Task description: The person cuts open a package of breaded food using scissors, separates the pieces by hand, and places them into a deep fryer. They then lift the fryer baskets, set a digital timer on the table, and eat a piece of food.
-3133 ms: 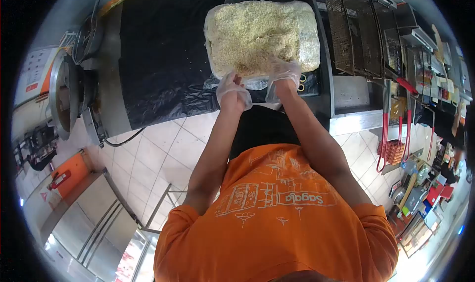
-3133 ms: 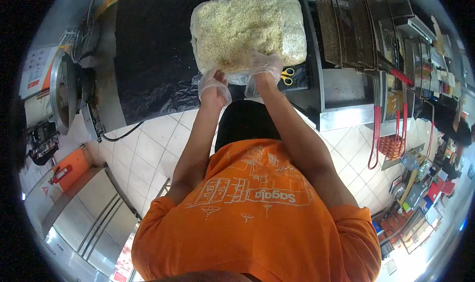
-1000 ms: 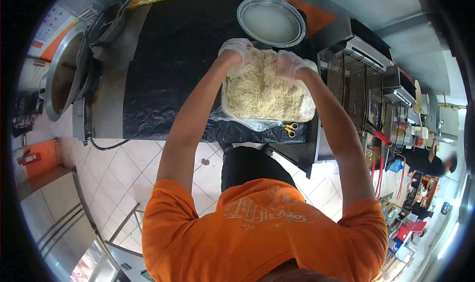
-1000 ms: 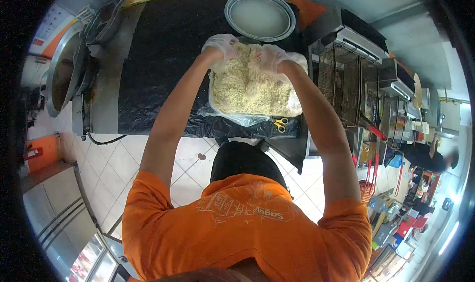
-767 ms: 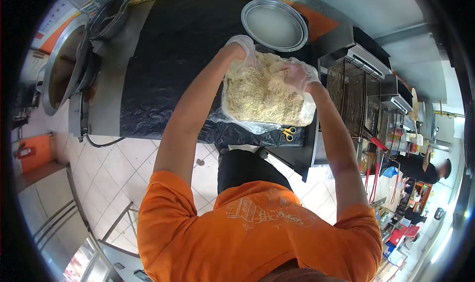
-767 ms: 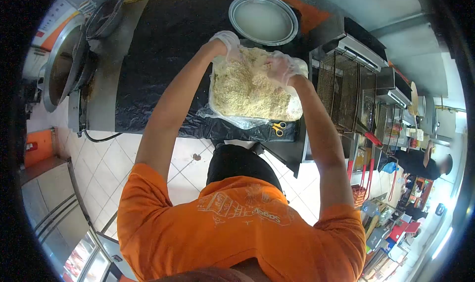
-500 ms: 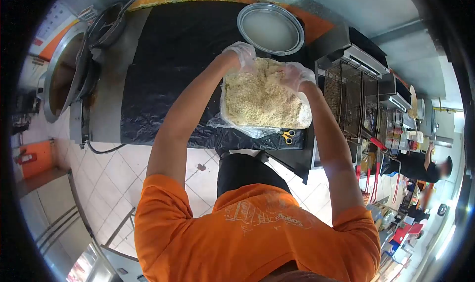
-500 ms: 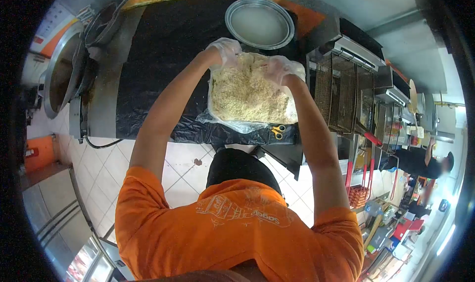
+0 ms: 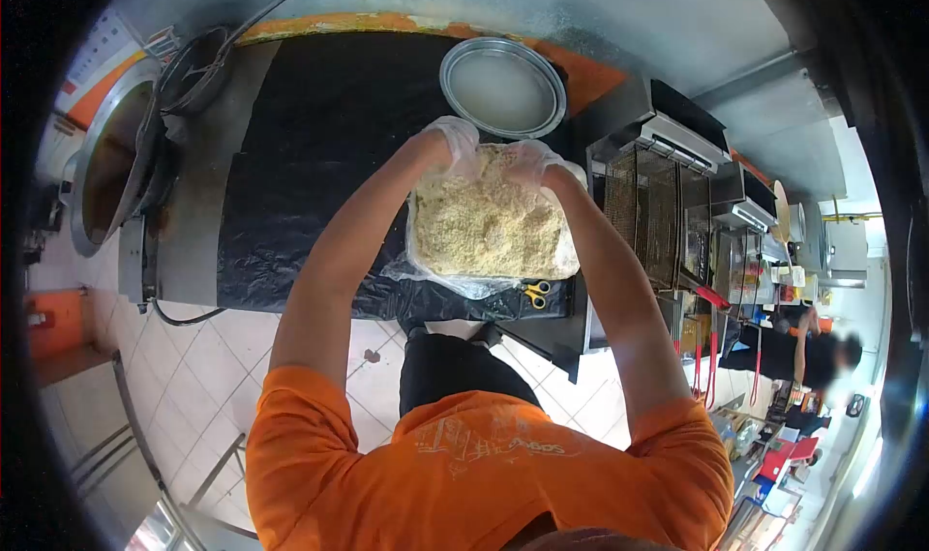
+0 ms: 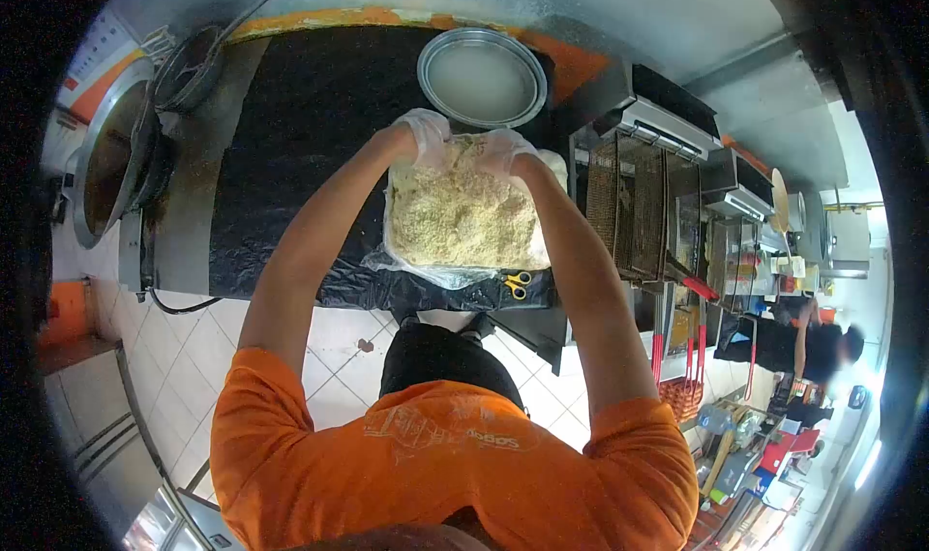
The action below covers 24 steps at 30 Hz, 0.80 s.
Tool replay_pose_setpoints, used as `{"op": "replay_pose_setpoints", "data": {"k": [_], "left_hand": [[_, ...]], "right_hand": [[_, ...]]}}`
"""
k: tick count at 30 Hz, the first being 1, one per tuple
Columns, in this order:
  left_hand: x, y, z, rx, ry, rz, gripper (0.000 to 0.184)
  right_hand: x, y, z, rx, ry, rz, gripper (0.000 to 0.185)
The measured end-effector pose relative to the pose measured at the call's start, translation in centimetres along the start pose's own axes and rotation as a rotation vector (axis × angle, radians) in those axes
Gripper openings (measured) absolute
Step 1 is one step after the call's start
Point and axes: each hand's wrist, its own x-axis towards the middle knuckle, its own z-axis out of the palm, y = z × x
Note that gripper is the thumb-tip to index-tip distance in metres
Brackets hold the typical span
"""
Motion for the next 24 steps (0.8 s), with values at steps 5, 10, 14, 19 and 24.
{"op": "replay_pose_setpoints", "data": {"k": [5,10,14,19,24], "left_hand": [[-1.4,0.3,-0.9,-0.012,0.038,-0.015,0.039],[-0.4,0.5,-1.8,0.023,0.056,0.131,0.038],[-2.0,2.0,-3.4,0.003,0.054,0.166,0.033],[-3.5,3.6,-4.4,-0.04,0.054,0.175,0.029],[-4.0,4.3,-4.4,-0.055,0.026,0.177,0.026]], "right_hand": [[10.2,12.2,8.2,0.827,-0.096,-0.292,0.054],[-4.6,-0.9,0.7,0.059,0.173,-0.093,0.046],[-8.9,-3.2,-0.6,-0.22,0.21,-0.067,0.045],[-12.7,-3.6,-2.6,-0.068,0.329,-0.132,0.04],[-13.6,-5.1,-3.1,-0.275,0.34,-0.063,0.037]]}}
